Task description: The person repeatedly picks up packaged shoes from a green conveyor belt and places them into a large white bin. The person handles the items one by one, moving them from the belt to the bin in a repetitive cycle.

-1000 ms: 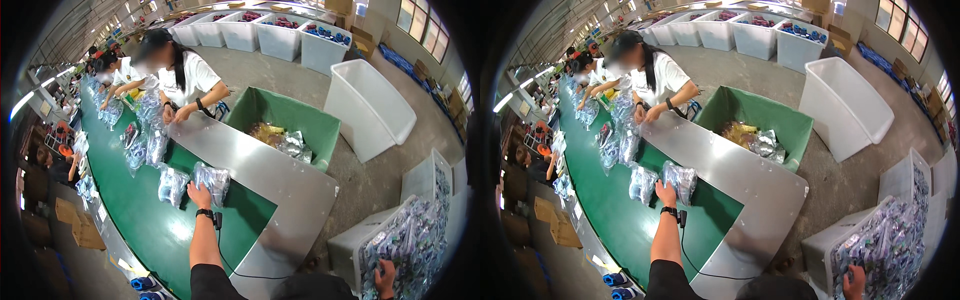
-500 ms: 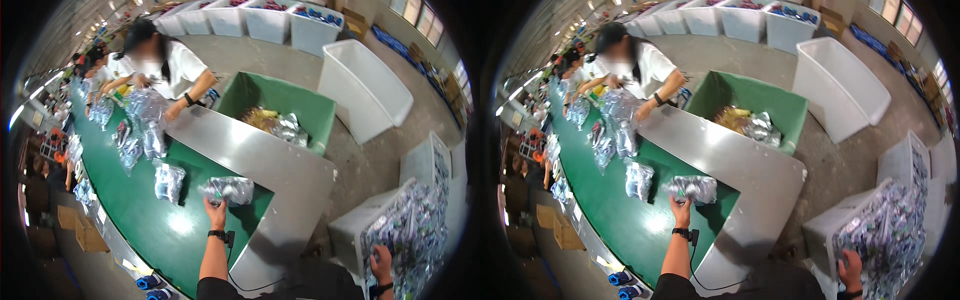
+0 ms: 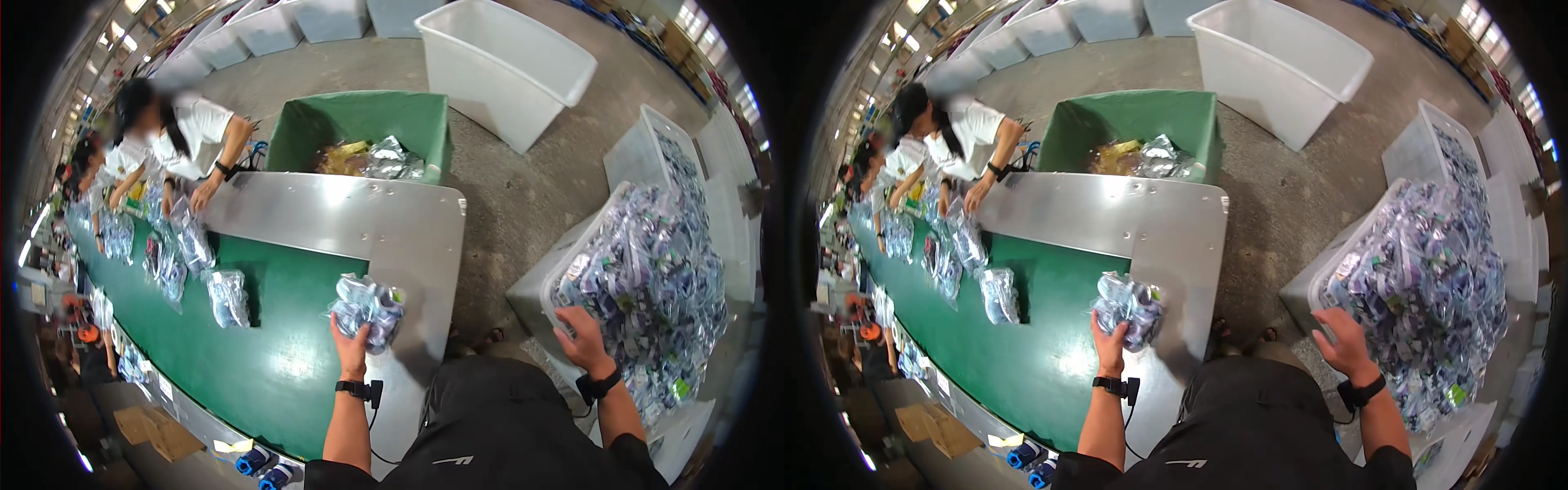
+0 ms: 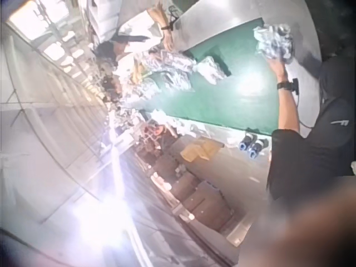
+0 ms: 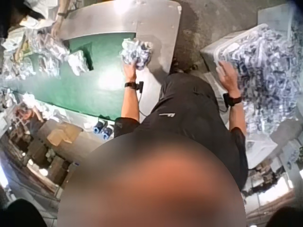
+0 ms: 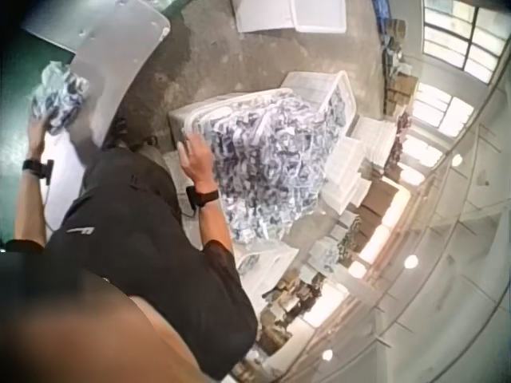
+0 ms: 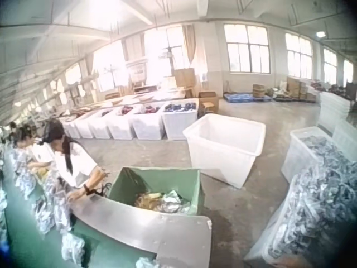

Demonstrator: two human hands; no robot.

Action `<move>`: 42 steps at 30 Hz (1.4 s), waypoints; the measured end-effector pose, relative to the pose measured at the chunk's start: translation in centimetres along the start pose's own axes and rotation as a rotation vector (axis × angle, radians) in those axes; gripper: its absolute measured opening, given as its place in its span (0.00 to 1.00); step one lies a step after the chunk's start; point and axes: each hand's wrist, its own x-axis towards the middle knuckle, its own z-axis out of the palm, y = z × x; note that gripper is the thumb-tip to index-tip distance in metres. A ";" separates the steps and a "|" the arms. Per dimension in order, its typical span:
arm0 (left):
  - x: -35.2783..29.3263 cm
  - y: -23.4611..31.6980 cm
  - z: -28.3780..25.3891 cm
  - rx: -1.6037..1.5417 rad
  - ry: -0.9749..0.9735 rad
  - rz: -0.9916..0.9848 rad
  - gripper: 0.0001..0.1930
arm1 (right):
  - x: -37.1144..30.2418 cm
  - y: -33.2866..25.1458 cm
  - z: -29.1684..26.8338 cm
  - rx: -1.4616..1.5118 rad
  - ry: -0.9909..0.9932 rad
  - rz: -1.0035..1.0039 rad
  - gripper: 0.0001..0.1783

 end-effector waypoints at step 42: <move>-28.2 15.8 31.6 0.390 -0.881 0.007 0.22 | -30.4 31.7 -42.6 -0.943 0.889 0.628 0.41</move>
